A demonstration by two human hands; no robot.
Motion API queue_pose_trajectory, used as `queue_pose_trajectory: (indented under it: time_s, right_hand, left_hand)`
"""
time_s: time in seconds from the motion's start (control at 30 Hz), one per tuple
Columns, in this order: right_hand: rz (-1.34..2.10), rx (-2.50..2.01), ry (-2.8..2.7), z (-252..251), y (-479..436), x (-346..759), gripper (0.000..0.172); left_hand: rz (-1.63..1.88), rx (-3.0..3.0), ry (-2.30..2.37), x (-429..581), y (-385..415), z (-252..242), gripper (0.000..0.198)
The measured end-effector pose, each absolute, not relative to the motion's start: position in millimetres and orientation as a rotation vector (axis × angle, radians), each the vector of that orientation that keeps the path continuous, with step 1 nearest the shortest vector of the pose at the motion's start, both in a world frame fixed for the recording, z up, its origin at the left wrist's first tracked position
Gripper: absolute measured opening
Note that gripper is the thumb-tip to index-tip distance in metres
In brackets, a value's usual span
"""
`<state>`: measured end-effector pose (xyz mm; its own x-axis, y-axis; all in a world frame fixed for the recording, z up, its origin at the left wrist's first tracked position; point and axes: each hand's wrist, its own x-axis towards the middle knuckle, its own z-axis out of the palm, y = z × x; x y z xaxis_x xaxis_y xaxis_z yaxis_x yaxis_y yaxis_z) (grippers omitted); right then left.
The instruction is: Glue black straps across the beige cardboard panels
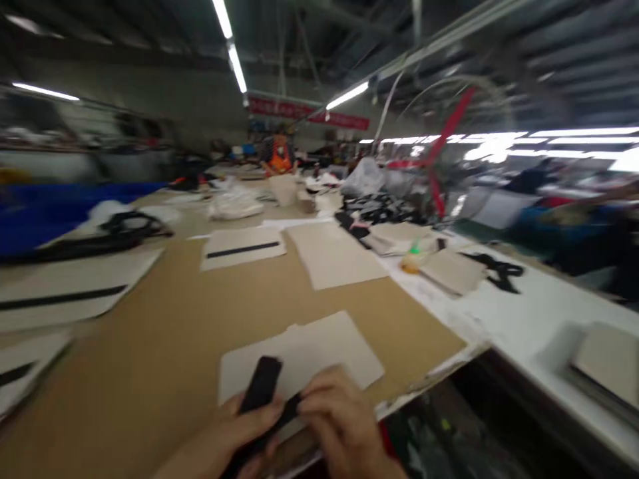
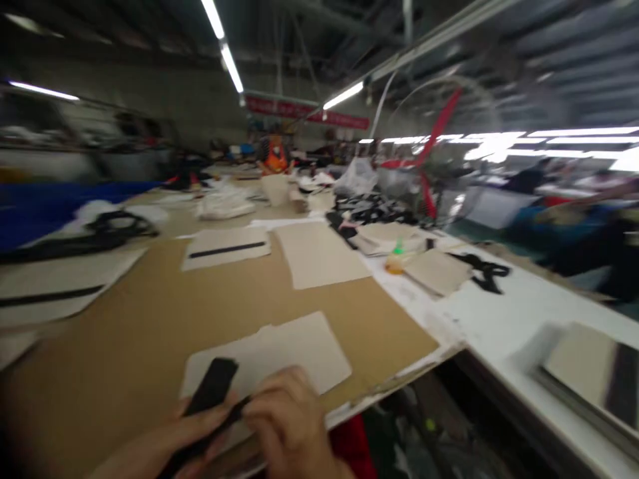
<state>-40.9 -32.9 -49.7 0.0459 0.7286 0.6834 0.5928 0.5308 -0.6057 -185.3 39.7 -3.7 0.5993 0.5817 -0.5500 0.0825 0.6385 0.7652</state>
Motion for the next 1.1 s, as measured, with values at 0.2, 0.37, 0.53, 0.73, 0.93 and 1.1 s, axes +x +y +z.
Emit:
queue_pose_trajectory:
  time_s: [0.2,0.37,0.53,0.73,0.93,1.1]
  right_hand:
    - [0.401,-1.066,-1.539,-63.8,-28.5,-30.4,0.021]
    - [0.373,-1.095,-1.554,-58.3,-30.2,-36.9,0.032]
    - [0.483,-1.096,-1.519,-65.1,-27.1,-43.0,0.031]
    - [0.619,-1.073,-1.48,-67.6,-25.7,-43.5,0.027]
    - [0.476,-1.068,-1.546,-66.3,-25.0,-44.9,0.031]
    - [0.278,-1.079,-1.603,-68.4,-26.2,-45.1,0.029]
  left_hand:
    - [0.301,0.844,0.87,-217.2,39.5,-29.3,0.04]
    - [0.308,0.826,0.767,-211.2,34.2,-33.7,0.045]
    - [0.361,0.746,0.707,-214.9,24.8,-42.9,0.056]
    - [0.43,0.671,0.722,-213.8,20.5,-48.2,0.055]
    - [0.452,0.618,0.706,-214.1,21.3,-50.1,0.051]
    - [0.436,0.578,0.691,-214.7,22.8,-51.4,0.043]
